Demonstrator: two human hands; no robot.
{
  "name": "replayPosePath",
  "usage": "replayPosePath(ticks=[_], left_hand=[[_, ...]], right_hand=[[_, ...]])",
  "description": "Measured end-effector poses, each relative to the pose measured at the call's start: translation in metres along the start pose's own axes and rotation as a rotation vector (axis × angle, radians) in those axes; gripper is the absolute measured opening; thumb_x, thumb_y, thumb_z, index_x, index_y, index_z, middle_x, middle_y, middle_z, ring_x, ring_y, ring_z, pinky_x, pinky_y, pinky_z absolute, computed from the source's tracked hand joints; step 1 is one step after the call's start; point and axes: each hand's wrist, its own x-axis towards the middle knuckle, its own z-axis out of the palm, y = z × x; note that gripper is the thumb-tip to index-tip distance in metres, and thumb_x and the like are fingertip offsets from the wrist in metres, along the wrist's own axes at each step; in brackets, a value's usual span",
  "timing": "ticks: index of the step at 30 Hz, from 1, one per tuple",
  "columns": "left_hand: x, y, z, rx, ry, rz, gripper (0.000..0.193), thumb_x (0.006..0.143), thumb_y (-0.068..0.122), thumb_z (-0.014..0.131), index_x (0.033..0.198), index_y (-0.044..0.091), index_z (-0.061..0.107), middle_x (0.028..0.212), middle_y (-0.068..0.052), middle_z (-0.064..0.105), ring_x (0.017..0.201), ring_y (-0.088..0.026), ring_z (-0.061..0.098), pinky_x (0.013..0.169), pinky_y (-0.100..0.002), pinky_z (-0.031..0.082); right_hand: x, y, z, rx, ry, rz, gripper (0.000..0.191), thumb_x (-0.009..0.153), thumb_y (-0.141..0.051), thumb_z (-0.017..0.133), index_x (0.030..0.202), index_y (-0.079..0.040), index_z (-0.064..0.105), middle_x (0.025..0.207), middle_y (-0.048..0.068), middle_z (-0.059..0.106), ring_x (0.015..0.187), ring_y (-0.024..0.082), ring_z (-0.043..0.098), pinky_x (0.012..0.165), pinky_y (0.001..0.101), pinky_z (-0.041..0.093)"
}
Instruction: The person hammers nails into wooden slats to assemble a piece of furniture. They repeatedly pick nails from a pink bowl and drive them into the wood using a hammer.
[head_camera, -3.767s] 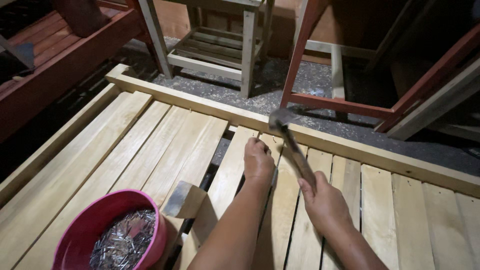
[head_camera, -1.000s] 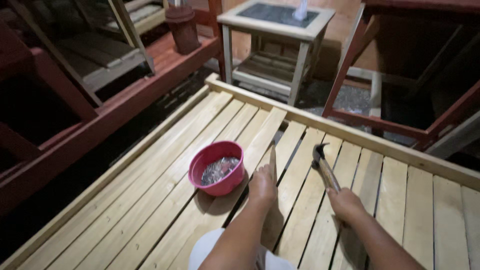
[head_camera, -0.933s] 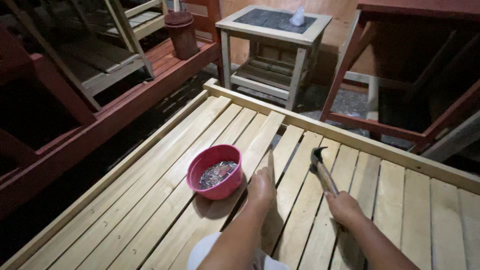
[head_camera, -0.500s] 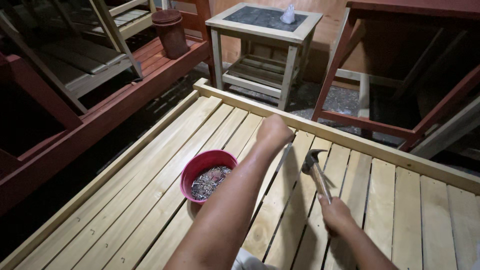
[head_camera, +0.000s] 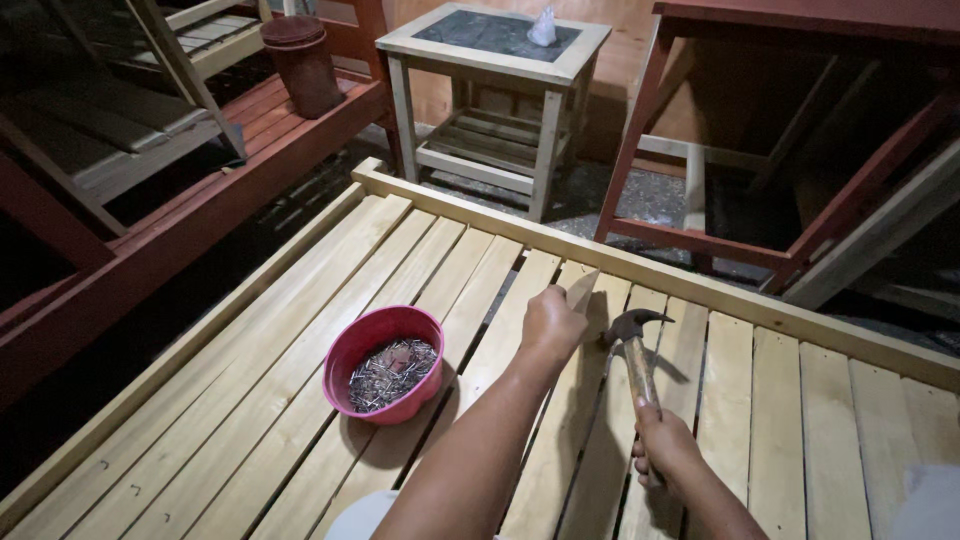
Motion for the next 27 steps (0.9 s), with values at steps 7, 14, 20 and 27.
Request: replayPosePath(ticks=[7,14,20,27], left_hand=[[-0.009,0.032,-0.003,0.088,0.031,-0.107,0.050,0.076,0.017,0.077,0.119,0.002,0.057,0.111,-0.024,0.071,0.107,-0.040,0.069,0.092,-0.046,0.056],[0.001,0.041,0.012,-0.129,0.148,-0.090,0.042,0.073,0.021,0.075,0.114,0.013,0.076,0.109,-0.018,0.075,0.105,-0.036,0.072,0.095,-0.043,0.055],[0.025,0.055,0.015,0.008,0.136,-0.010,0.035,0.075,0.020,0.073,0.108,0.007,0.077,0.107,-0.020,0.075,0.103,-0.037,0.072,0.091,-0.044,0.057],[0.033,0.072,0.005,0.134,0.028,-0.050,0.030,0.081,0.025,0.074,0.103,0.004,0.077,0.109,-0.023,0.074,0.106,-0.038,0.071,0.094,-0.046,0.056]], right_hand=[[-0.005,-0.011,0.000,-0.107,0.024,-0.032,0.046,0.104,-0.048,0.045,0.099,-0.002,0.051,0.066,0.009,0.051,0.045,0.022,0.047,0.041,0.0417,0.045],[-0.033,-0.051,-0.010,-0.233,0.156,-0.172,0.031,0.098,-0.045,0.052,0.111,-0.016,0.056,0.060,0.012,0.055,0.042,0.024,0.052,0.041,0.0414,0.045],[-0.074,-0.110,-0.020,-0.178,0.206,-0.391,0.038,0.101,-0.043,0.055,0.106,-0.006,0.059,0.062,0.009,0.055,0.042,0.019,0.052,0.039,0.0386,0.043],[-0.100,-0.134,-0.023,-0.121,0.145,-0.465,0.037,0.100,-0.044,0.053,0.107,-0.008,0.057,0.063,0.007,0.053,0.042,0.016,0.048,0.038,0.0373,0.043]])
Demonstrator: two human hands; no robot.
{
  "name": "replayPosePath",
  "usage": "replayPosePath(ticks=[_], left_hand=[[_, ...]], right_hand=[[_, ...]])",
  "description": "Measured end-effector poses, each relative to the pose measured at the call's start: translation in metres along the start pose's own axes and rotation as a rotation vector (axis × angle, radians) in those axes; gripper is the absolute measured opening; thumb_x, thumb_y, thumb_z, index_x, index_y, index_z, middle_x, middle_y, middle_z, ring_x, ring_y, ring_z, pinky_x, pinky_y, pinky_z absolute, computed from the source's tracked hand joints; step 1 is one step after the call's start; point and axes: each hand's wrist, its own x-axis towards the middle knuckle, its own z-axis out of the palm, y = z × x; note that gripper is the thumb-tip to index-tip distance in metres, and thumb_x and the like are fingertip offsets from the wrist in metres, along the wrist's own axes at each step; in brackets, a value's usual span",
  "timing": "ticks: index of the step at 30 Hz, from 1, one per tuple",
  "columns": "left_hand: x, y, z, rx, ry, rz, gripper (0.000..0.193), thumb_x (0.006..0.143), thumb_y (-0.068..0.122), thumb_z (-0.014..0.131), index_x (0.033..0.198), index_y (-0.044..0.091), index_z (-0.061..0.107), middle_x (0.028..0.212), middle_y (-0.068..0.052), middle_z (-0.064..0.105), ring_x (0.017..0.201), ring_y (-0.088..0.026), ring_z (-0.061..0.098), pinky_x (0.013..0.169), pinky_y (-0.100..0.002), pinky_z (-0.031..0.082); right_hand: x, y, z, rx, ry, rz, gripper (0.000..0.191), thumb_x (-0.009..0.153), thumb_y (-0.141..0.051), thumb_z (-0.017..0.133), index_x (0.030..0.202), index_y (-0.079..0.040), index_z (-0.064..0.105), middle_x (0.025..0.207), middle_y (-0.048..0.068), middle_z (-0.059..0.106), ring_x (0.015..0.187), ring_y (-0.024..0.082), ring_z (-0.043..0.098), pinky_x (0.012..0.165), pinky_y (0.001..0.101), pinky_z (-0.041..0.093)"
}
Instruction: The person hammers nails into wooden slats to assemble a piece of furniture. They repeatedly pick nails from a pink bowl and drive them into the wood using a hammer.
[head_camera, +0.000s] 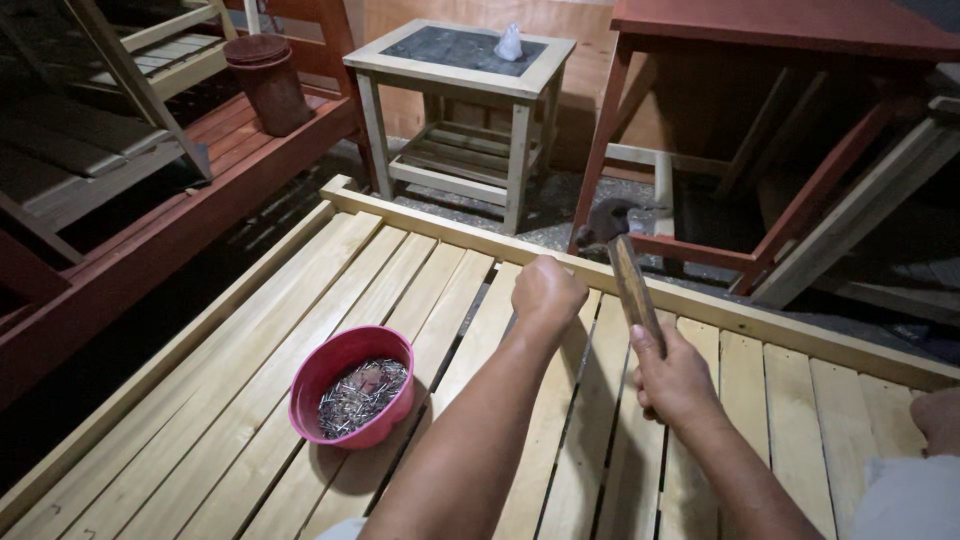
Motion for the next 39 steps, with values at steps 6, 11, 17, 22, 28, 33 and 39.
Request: replayPosePath(ticks=[6,11,17,22,28,33,39], left_hand=[[-0.001,-0.006,0.009,-0.168,0.208,0.100,0.039,0.072,0.016,0.077,0.104,-0.001,0.062,0.107,-0.025,0.068,0.105,-0.045,0.065,0.092,-0.049,0.052],[0.002,-0.017,0.026,-0.313,0.357,0.248,0.026,0.072,0.012,0.070,0.096,0.003,0.068,0.098,-0.021,0.069,0.099,-0.044,0.066,0.090,-0.049,0.053],[0.005,-0.014,0.041,-0.371,0.328,0.185,0.029,0.074,0.014,0.070,0.101,0.009,0.077,0.096,-0.022,0.074,0.094,-0.040,0.071,0.087,-0.045,0.056],[-0.008,-0.020,0.044,-0.441,0.337,0.194,0.037,0.075,0.017,0.071,0.110,0.013,0.079,0.098,-0.021,0.075,0.094,-0.036,0.074,0.086,-0.040,0.057],[-0.003,-0.025,0.045,-0.429,0.292,0.177,0.048,0.067,0.013,0.072,0.114,0.016,0.076,0.097,-0.022,0.074,0.090,-0.035,0.075,0.086,-0.040,0.058],[0.001,-0.029,0.045,-0.349,0.251,0.164,0.044,0.071,0.015,0.070,0.114,0.019,0.079,0.097,-0.022,0.075,0.093,-0.037,0.073,0.087,-0.041,0.058],[-0.004,-0.032,0.043,-0.359,0.200,0.130,0.045,0.069,0.016,0.072,0.114,0.020,0.077,0.098,-0.019,0.075,0.093,-0.034,0.074,0.087,-0.040,0.058]], right_hand=[[-0.017,-0.002,0.003,-0.072,0.036,0.045,0.040,0.101,-0.045,0.055,0.109,-0.006,0.060,0.063,0.007,0.056,0.042,0.017,0.052,0.040,0.0375,0.046],[-0.018,-0.017,-0.012,-0.007,0.070,-0.139,0.037,0.097,-0.043,0.056,0.120,-0.014,0.062,0.061,0.008,0.056,0.042,0.017,0.050,0.041,0.0366,0.043],[-0.030,-0.008,-0.024,-0.426,0.216,-0.341,0.041,0.098,-0.048,0.054,0.111,-0.010,0.062,0.070,0.016,0.069,0.069,0.035,0.070,0.065,0.0469,0.053],[-0.034,0.002,-0.028,-0.516,0.087,-0.169,0.041,0.096,-0.050,0.054,0.116,-0.014,0.062,0.074,0.021,0.071,0.077,0.041,0.073,0.072,0.0500,0.055],[-0.032,0.010,-0.031,-0.389,0.176,-0.334,0.045,0.096,-0.051,0.051,0.112,-0.010,0.061,0.074,0.020,0.071,0.073,0.037,0.073,0.069,0.0476,0.056],[-0.028,0.011,-0.023,-0.559,0.087,-0.237,0.046,0.097,-0.052,0.052,0.115,-0.011,0.060,0.076,0.019,0.071,0.075,0.038,0.071,0.068,0.0483,0.054],[-0.030,0.006,-0.031,-0.404,0.075,-0.185,0.044,0.096,-0.050,0.053,0.109,-0.010,0.063,0.067,0.015,0.068,0.065,0.032,0.071,0.065,0.0462,0.055]])
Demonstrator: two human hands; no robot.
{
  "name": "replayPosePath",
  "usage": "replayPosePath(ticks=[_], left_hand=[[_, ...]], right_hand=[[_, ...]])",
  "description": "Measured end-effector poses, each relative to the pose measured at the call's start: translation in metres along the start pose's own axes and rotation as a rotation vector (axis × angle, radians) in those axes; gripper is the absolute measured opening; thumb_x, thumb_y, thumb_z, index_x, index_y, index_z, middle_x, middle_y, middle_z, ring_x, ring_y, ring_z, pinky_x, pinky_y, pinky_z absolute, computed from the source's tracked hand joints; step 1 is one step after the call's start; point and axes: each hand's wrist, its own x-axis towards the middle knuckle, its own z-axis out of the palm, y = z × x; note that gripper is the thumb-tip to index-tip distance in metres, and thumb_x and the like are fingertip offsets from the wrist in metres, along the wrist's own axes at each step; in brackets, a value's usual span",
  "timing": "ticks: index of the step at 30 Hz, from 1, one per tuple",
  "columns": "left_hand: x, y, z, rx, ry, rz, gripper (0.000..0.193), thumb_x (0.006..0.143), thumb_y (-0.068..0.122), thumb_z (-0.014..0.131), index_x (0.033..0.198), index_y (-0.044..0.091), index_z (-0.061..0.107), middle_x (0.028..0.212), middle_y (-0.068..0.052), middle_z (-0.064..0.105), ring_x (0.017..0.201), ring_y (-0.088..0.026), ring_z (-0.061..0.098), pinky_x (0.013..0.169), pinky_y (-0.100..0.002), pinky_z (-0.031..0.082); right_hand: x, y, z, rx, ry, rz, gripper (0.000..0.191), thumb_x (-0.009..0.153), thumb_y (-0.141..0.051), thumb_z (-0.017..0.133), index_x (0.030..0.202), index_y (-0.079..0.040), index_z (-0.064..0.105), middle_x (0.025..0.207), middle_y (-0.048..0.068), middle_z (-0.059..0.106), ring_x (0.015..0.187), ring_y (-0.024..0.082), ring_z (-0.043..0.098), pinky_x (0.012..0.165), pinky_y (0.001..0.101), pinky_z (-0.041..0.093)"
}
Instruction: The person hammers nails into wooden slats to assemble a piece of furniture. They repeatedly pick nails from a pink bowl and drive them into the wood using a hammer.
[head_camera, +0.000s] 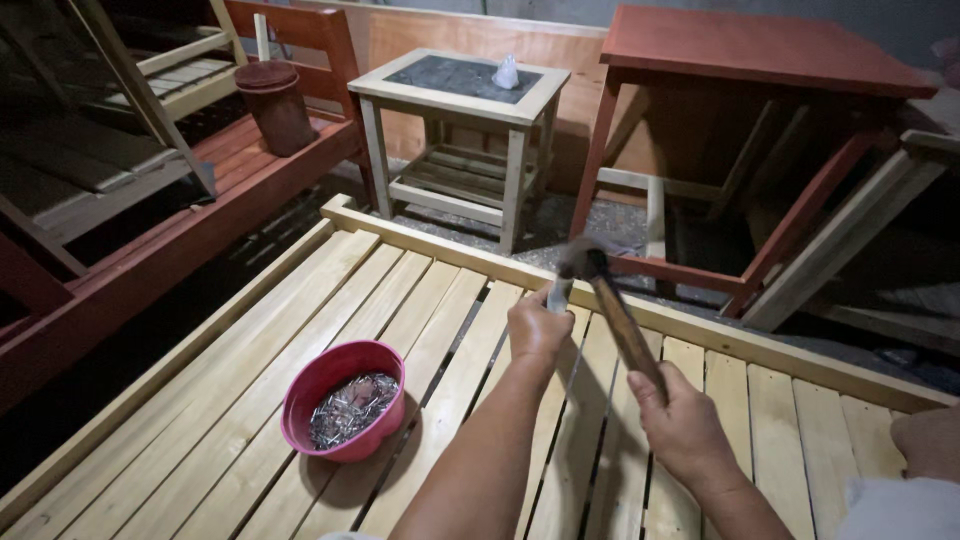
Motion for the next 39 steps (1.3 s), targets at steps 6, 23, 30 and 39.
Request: replayPosePath(ticks=[6,23,30,39], left_hand=[[-0.003,0.008,-0.003,0.024,-0.027,-0.008,0.045,0.070,0.016,0.071,0.114,0.023,0.077,0.096,-0.020,0.074,0.091,-0.035,0.074,0.086,-0.042,0.058],[-0.023,-0.001,0.028,0.093,-0.013,0.194,0.040,0.078,0.018,0.068,0.118,0.017,0.068,0.101,-0.018,0.074,0.093,-0.041,0.070,0.083,-0.051,0.056],[0.009,-0.002,0.008,0.059,-0.045,0.109,0.026,0.082,0.022,0.069,0.107,0.019,0.075,0.094,-0.018,0.075,0.090,-0.040,0.071,0.083,-0.049,0.057],[0.015,0.023,0.008,0.010,-0.039,0.053,0.034,0.073,0.020,0.069,0.107,0.022,0.077,0.090,-0.018,0.074,0.086,-0.039,0.071,0.081,-0.047,0.057]], right_hand=[[0.002,0.011,0.013,0.127,0.021,0.041,0.041,0.098,-0.047,0.056,0.107,-0.006,0.061,0.066,0.013,0.064,0.061,0.029,0.064,0.061,0.0453,0.054],[0.049,0.091,0.073,0.368,-0.011,0.283,0.039,0.101,-0.043,0.053,0.107,-0.005,0.058,0.061,0.010,0.054,0.041,0.022,0.048,0.040,0.0405,0.040],[0.051,0.104,0.099,0.229,-0.073,0.405,0.042,0.101,-0.046,0.052,0.112,-0.006,0.061,0.063,0.013,0.059,0.044,0.023,0.055,0.044,0.0401,0.048],[0.064,0.058,0.042,0.452,0.104,0.128,0.040,0.103,-0.044,0.051,0.105,-0.005,0.058,0.062,0.006,0.053,0.044,0.016,0.049,0.041,0.0353,0.043]])
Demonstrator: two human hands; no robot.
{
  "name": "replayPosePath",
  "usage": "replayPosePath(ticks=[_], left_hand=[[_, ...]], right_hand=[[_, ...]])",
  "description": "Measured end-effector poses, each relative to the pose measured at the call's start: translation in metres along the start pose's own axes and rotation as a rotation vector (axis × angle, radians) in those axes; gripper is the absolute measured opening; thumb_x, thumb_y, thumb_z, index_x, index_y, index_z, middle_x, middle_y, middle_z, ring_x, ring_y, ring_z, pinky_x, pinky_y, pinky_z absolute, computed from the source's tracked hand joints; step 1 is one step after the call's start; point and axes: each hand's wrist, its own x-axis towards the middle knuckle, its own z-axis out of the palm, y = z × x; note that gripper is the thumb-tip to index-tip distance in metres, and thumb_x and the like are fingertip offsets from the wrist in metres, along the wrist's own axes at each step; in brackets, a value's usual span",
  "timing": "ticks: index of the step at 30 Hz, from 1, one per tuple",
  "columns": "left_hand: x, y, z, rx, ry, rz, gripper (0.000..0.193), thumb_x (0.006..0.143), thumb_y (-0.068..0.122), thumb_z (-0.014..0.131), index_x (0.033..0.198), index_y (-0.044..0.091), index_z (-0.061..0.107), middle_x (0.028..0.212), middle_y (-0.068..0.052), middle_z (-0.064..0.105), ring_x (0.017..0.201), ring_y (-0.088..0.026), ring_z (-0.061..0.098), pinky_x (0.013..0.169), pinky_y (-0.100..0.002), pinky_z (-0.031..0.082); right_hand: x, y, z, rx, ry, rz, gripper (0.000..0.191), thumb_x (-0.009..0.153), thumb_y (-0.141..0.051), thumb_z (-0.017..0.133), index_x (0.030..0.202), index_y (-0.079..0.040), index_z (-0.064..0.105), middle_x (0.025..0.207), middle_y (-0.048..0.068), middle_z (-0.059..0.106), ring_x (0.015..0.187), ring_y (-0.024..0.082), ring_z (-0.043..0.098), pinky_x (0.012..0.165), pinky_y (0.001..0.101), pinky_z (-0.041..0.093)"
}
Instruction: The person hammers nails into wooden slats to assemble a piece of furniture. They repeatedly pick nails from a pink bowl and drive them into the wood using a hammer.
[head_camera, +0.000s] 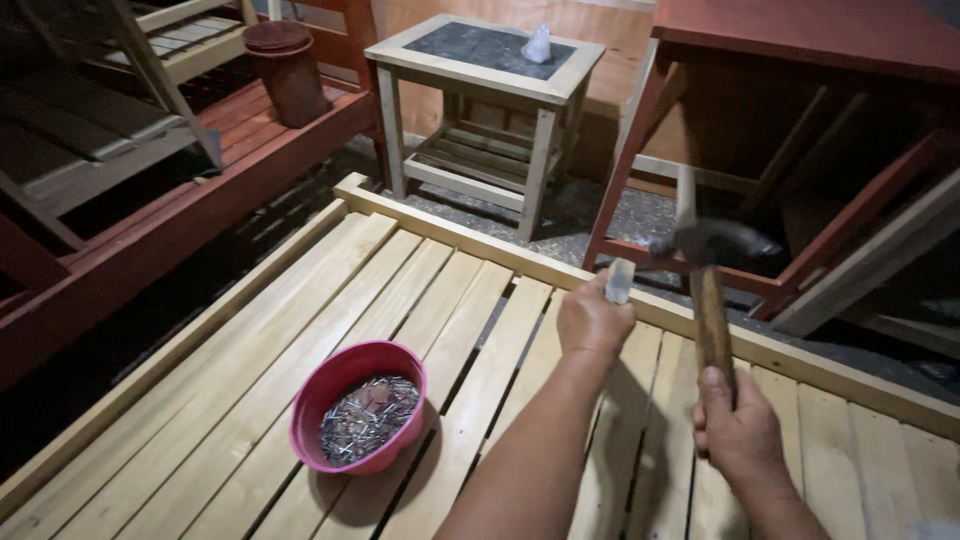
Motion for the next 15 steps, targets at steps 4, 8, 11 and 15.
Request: replayPosePath(ticks=[4,8,11,15], left_hand=[[0.003,-0.001,0.002,-0.013,-0.003,-0.022,0.035,0.074,0.022,0.068,0.107,0.024,0.077,0.089,-0.017,0.074,0.085,-0.038,0.072,0.080,-0.046,0.058],[0.005,-0.007,-0.004,0.071,0.010,0.017,0.032,0.075,0.021,0.067,0.105,0.021,0.079,0.090,-0.017,0.075,0.086,-0.038,0.072,0.081,-0.047,0.057],[0.001,-0.014,-0.014,0.045,0.056,0.033,0.040,0.072,0.021,0.069,0.111,0.022,0.078,0.090,-0.018,0.075,0.086,-0.038,0.072,0.080,-0.046,0.057],[-0.007,-0.027,-0.022,-0.072,0.069,0.015,0.043,0.071,0.023,0.070,0.113,0.021,0.077,0.090,-0.016,0.076,0.084,-0.034,0.074,0.079,-0.043,0.059]], right_hand=[[-0.014,-0.023,-0.007,0.026,-0.050,-0.122,0.035,0.100,-0.041,0.053,0.107,-0.008,0.056,0.060,0.004,0.052,0.045,0.014,0.049,0.041,0.0332,0.043],[-0.025,-0.028,-0.003,-0.393,-0.070,-0.209,0.035,0.098,-0.041,0.055,0.105,-0.007,0.060,0.054,0.004,0.060,0.047,0.012,0.061,0.048,0.0293,0.049],[-0.026,-0.026,0.000,-0.325,-0.121,-0.108,0.039,0.100,-0.042,0.055,0.106,-0.005,0.063,0.056,0.004,0.060,0.047,0.014,0.056,0.047,0.0314,0.048],[-0.021,-0.017,0.010,-0.094,-0.117,-0.026,0.042,0.100,-0.043,0.053,0.111,-0.004,0.060,0.058,0.006,0.054,0.045,0.016,0.051,0.042,0.0359,0.046]])
